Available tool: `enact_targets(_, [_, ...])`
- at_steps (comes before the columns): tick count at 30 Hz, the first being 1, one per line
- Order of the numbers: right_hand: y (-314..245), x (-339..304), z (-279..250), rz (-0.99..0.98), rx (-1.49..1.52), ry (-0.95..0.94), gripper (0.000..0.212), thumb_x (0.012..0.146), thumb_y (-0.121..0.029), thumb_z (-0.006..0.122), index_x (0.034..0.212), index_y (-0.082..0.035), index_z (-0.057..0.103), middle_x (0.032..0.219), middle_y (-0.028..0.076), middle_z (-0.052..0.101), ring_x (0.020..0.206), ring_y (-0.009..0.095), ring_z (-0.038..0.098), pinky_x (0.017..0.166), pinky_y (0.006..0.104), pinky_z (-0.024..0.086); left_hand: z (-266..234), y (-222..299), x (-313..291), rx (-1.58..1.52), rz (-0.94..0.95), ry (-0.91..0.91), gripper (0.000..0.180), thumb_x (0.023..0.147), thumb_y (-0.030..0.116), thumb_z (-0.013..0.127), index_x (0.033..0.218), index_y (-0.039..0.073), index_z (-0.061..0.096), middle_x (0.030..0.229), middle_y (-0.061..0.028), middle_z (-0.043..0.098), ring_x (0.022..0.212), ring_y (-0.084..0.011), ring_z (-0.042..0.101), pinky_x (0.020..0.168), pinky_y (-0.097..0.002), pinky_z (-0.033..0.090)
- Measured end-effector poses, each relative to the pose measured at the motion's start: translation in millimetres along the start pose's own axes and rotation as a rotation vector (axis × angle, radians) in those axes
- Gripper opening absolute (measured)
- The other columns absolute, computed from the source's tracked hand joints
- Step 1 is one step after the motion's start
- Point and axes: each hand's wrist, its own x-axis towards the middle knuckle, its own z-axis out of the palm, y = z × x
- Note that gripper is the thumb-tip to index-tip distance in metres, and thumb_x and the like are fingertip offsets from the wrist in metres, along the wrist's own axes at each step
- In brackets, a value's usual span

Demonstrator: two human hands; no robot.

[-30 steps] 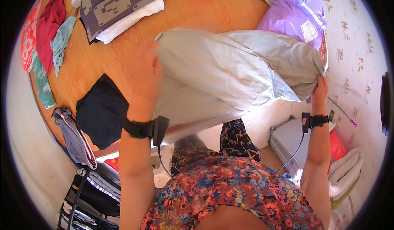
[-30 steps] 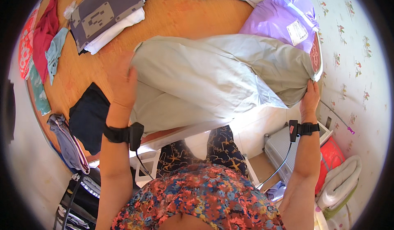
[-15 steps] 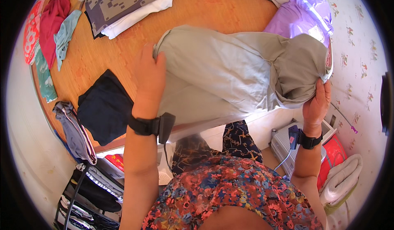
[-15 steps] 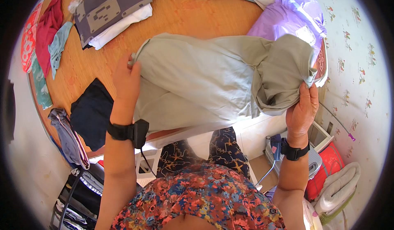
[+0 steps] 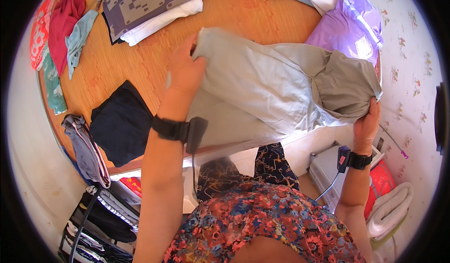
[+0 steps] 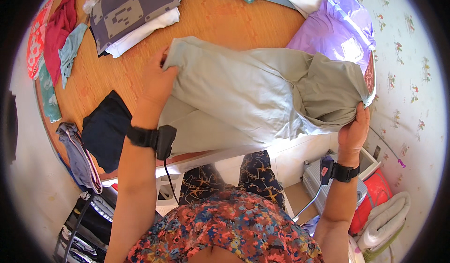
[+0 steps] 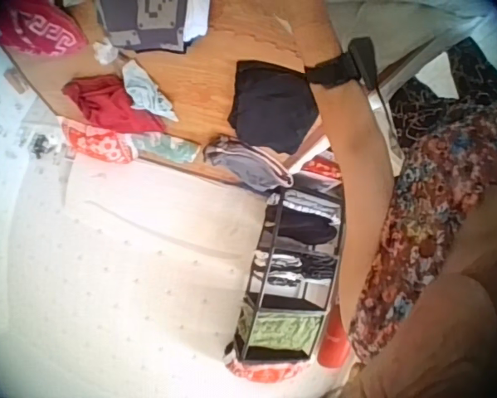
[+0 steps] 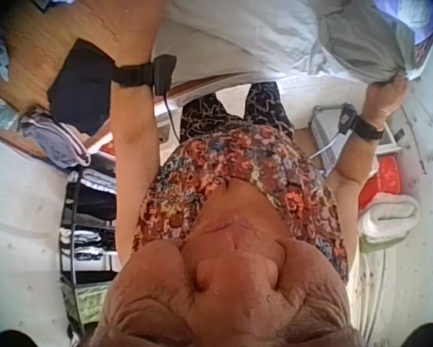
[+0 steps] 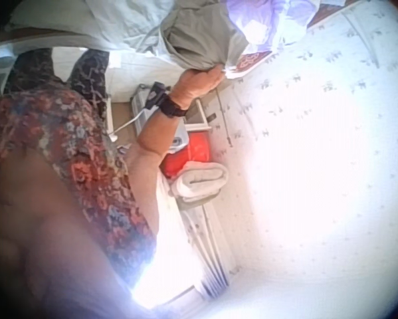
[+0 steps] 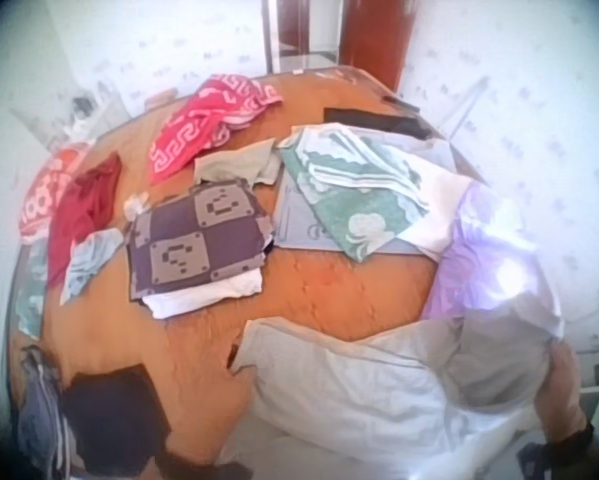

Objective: The person folds several garments on a wooden table, including dark trousers, grey shorts, a light shirt, a patterned shirt, and a white shirt. Each item is smoothed, folded into a compact rectangle, and placed into a growing stack on the table.

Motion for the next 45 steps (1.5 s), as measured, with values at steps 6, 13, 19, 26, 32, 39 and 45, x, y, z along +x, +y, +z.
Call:
enact_targets(6, [-2,1,0,-0.096,-0.21,-0.073,0.034,0.099,-0.018,0.045,0.128,0.0,0.048,0.127,0.012,0.054,0.115,0.021,0.052,0.098,0.032,0.041,-20,27,-17,0.066,0.226,0.051,0.053,0.068,-0.004,0.058,0.121,0.003,0.057,0.096,-0.0142,0.064,0.09,-0.0254,0.062,0.077,-0.0334,0.05])
enact_targets(13, [-16,3,10,0.02,0.06,-0.119,0.039,0.098,-0.014,0.048,0.131,0.006,0.044,0.127,0.015,0.053,0.116,0.024,0.052,0.101,0.0331,0.039,-44,18,-77,-0.709,-0.288,0.132,0.061,0.074,-0.01,0.06,0.132,-0.004,0.043,0.105,-0.0118,0.062,0.092,-0.0178,0.06,0.083,-0.0281,0.048])
enact_targets(19, [-5,-6,20,-0.614,-0.879,-0.204,0.033,0.1,-0.014,0.042,0.127,0.003,0.05,0.125,0.014,0.053,0.111,0.022,0.052,0.098,0.0308,0.039,-29,-26,-93,-0.677,-0.358,0.298,0.056,0.077,-0.012,0.059,0.13,-0.002,0.045,0.108,-0.0083,0.055,0.09,-0.0107,0.056,0.078,-0.023,0.046])
enact_targets(26, [-5,-2,25,-0.702,-0.934,-0.253,0.035,0.1,-0.012,0.043,0.13,0.007,0.046,0.129,0.015,0.051,0.115,0.024,0.05,0.101,0.0321,0.037,-29,-4,-87,0.034,0.061,0.379,0.049,0.078,-0.008,0.058,0.126,-0.002,0.05,0.109,-0.0128,0.058,0.101,-0.0249,0.059,0.088,-0.0334,0.046])
enact_targets(32, [-10,-4,37,-0.202,-0.297,-0.146,0.036,0.1,-0.014,0.043,0.129,0.007,0.046,0.127,0.015,0.052,0.115,0.022,0.051,0.1,0.0334,0.039,19,36,-124,0.378,0.68,-0.781,0.035,0.077,0.01,0.059,0.111,0.003,0.061,0.115,-0.0161,0.058,0.112,-0.0339,0.052,0.093,-0.0503,0.04])
enact_targets(39, [-14,-58,74,-0.327,-0.284,-0.213,0.042,0.097,-0.011,0.049,0.134,0.006,0.042,0.131,0.016,0.05,0.12,0.025,0.049,0.105,0.0356,0.035,87,29,-141,0.32,0.673,-0.689,0.042,0.08,0.01,0.055,0.121,0.002,0.055,0.134,-0.017,0.047,0.131,-0.0345,0.037,0.108,-0.0569,0.024])
enact_targets(45, [48,-117,117,-0.304,-0.582,-1.111,0.025,0.09,-0.004,0.057,0.115,0.001,0.059,0.115,0.012,0.06,0.094,0.016,0.058,0.079,0.0281,0.046,71,2,-145,-0.246,0.397,-0.359,0.037,0.087,0.023,0.059,0.118,0.003,0.055,0.119,-0.0137,0.056,0.111,-0.0303,0.053,0.096,-0.0515,0.039])
